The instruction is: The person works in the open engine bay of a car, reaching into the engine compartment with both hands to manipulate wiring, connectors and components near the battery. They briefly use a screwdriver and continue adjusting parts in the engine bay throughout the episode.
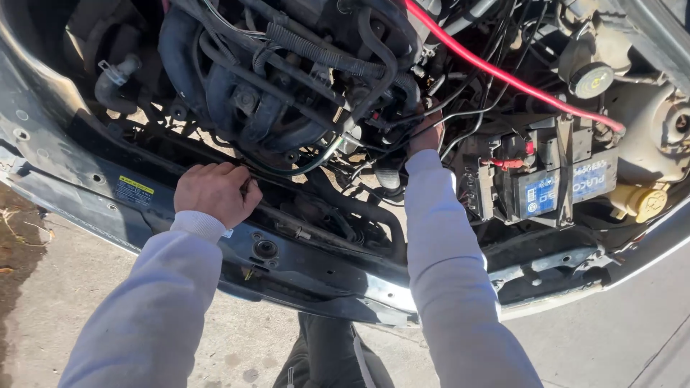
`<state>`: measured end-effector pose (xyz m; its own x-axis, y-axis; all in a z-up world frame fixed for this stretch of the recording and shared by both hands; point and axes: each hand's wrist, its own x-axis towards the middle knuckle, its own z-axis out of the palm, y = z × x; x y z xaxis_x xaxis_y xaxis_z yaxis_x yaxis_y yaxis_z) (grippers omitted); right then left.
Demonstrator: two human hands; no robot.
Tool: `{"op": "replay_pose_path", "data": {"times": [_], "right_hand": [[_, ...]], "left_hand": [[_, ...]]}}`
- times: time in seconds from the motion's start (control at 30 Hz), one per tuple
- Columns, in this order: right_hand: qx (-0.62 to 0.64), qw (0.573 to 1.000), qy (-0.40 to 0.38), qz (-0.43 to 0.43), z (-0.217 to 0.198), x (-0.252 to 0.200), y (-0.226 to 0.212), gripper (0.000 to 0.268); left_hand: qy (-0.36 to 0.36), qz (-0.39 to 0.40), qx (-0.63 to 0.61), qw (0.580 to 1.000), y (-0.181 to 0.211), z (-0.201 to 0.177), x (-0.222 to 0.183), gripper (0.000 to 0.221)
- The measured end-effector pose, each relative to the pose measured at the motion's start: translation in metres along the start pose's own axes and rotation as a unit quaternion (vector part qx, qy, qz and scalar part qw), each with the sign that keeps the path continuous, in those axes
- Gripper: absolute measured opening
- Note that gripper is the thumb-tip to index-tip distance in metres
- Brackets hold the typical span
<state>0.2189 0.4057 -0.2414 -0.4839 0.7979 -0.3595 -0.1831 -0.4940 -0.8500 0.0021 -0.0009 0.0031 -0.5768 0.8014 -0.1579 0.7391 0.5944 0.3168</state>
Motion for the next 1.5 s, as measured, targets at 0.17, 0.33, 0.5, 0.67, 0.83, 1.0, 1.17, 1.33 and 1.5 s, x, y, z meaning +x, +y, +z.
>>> {"op": "replay_pose_path", "data": {"times": [0.17, 0.33, 0.5, 0.67, 0.83, 1.0, 1.17, 1.33, 1.5], "right_hand": [[-0.012, 0.998, -0.023, -0.052, -0.006, -0.01, 0.01, 0.036], [-0.16, 0.987, 0.006, -0.027, 0.021, -0.018, -0.025, 0.033], [-0.279, 0.948, -0.091, -0.123, 0.003, -0.012, -0.012, 0.044], [-0.204, 0.978, -0.026, -0.036, 0.0, -0.045, -0.023, 0.035], [-0.006, 0.956, -0.258, -0.137, -0.058, 0.03, 0.017, 0.019], [-0.11, 0.989, -0.024, -0.097, -0.046, -0.024, 0.003, 0.028], [-0.254, 0.952, -0.043, -0.166, -0.029, -0.008, -0.014, 0.027], [-0.152, 0.986, 0.001, -0.065, -0.042, -0.016, -0.013, 0.031], [-0.191, 0.979, 0.033, -0.058, -0.004, -0.018, -0.037, 0.026]], "left_hand": [[0.064, 0.001, 0.005, 0.998, -0.005, 0.009, 0.0, 0.02], [0.008, 0.006, 0.023, 1.0, 0.002, 0.005, 0.002, 0.023], [0.057, 0.008, -0.003, 0.998, -0.004, 0.007, 0.0, 0.02], [-0.001, 0.002, -0.006, 1.0, -0.003, 0.009, -0.002, 0.024], [0.042, 0.014, -0.008, 0.999, -0.007, 0.009, -0.003, 0.027], [0.01, 0.008, -0.025, 1.0, -0.006, 0.008, -0.003, 0.026], [0.034, 0.021, -0.023, 0.999, -0.004, 0.01, -0.003, 0.027], [0.048, 0.015, -0.018, 0.999, -0.011, 0.013, -0.003, 0.025], [0.019, 0.01, -0.02, 1.0, -0.004, 0.011, -0.008, 0.026]]}}
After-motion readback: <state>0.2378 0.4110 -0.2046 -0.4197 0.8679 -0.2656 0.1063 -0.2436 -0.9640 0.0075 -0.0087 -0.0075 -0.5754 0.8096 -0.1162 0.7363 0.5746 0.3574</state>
